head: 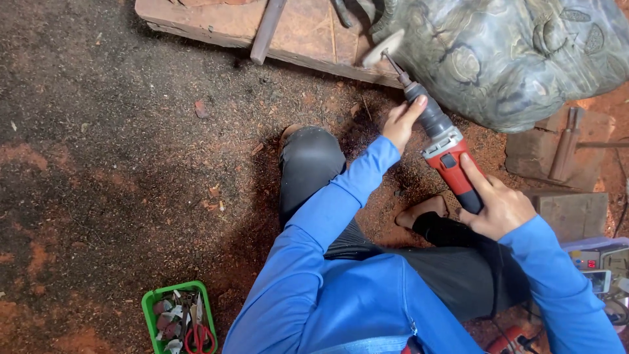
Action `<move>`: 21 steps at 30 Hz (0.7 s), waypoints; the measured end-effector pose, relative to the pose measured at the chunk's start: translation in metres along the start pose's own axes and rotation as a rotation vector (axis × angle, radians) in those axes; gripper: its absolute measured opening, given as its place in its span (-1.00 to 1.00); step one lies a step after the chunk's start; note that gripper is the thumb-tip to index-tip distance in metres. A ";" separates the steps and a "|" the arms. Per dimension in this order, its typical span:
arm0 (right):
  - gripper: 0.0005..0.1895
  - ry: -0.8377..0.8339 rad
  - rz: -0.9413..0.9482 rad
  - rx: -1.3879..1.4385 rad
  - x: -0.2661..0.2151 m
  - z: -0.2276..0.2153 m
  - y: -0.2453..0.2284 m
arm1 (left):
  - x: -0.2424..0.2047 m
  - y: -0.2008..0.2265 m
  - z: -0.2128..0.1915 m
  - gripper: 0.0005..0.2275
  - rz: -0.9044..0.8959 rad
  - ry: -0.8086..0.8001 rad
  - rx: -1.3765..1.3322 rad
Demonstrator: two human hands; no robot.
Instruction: Buffing and polishing a large wooden sculpture using a handheld rotary tool with a buffing wheel.
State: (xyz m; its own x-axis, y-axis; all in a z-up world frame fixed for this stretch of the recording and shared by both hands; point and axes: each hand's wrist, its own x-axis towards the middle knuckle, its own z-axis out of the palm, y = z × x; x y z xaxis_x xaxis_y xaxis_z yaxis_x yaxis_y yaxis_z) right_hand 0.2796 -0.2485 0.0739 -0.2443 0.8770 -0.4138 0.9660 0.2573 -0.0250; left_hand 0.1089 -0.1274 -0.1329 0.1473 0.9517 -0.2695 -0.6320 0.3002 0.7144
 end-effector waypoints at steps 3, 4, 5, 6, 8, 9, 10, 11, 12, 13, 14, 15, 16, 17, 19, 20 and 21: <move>0.20 -0.014 0.072 -0.047 -0.019 0.009 0.005 | -0.007 -0.008 0.008 -0.35 -0.118 -0.075 -0.051; 0.20 -0.016 0.074 -0.049 -0.021 0.013 0.009 | -0.007 -0.015 0.008 -0.35 -0.120 -0.076 -0.055; 0.22 -0.034 0.099 -0.082 -0.025 0.017 0.014 | -0.007 -0.023 0.009 -0.42 -0.066 -0.115 -0.088; 0.23 -0.051 0.123 -0.114 -0.029 0.021 0.018 | -0.007 -0.031 0.010 -0.50 -0.012 -0.153 -0.120; 0.23 -0.049 0.115 -0.102 -0.027 0.015 0.014 | -0.008 -0.022 0.012 -0.47 -0.016 -0.156 -0.115; 0.23 -0.043 0.109 -0.086 -0.028 0.012 0.011 | -0.009 -0.018 0.013 -0.45 -0.019 -0.162 -0.104; 0.23 -0.044 0.114 -0.086 -0.026 0.007 0.008 | -0.010 -0.021 0.012 -0.45 -0.023 -0.166 -0.106; 0.24 -0.082 0.107 -0.084 -0.023 0.002 0.006 | -0.010 -0.023 0.010 -0.45 -0.032 -0.146 -0.151; 0.25 -0.120 0.100 -0.081 -0.019 -0.004 0.003 | -0.009 -0.025 0.008 -0.43 -0.042 -0.127 -0.196; 0.25 -0.117 0.100 -0.082 -0.021 -0.003 0.005 | -0.008 -0.028 0.008 -0.43 -0.040 -0.129 -0.195; 0.24 -0.103 0.092 -0.109 -0.023 -0.002 0.007 | -0.007 -0.031 0.008 -0.47 -0.049 -0.122 -0.158; 0.23 -0.091 0.081 -0.137 -0.024 -0.001 0.010 | -0.006 -0.035 0.008 -0.47 -0.057 -0.112 -0.123; 0.23 -0.089 0.080 -0.140 -0.028 -0.002 0.010 | -0.009 -0.022 0.014 -0.47 -0.054 -0.112 -0.125; 0.23 -0.043 0.088 -0.130 -0.033 -0.002 0.009 | -0.014 -0.011 0.020 -0.48 -0.028 -0.146 -0.121; 0.22 -0.003 0.097 -0.120 -0.040 -0.004 0.006 | -0.019 -0.008 0.026 -0.47 -0.005 -0.177 -0.121; 0.24 -0.065 0.129 -0.135 -0.041 -0.006 0.005 | -0.020 -0.016 0.027 -0.49 0.016 -0.158 -0.158; 0.26 -0.120 0.161 -0.150 -0.040 -0.009 0.004 | -0.017 -0.022 0.027 -0.52 0.042 -0.143 -0.192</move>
State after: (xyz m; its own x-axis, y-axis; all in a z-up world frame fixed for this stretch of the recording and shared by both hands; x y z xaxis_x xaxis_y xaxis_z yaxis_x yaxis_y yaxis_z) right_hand 0.2923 -0.2786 0.0987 -0.0674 0.8593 -0.5071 0.9661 0.1832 0.1819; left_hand 0.1411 -0.1483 -0.1262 0.2156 0.9666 -0.1387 -0.7708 0.2557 0.5835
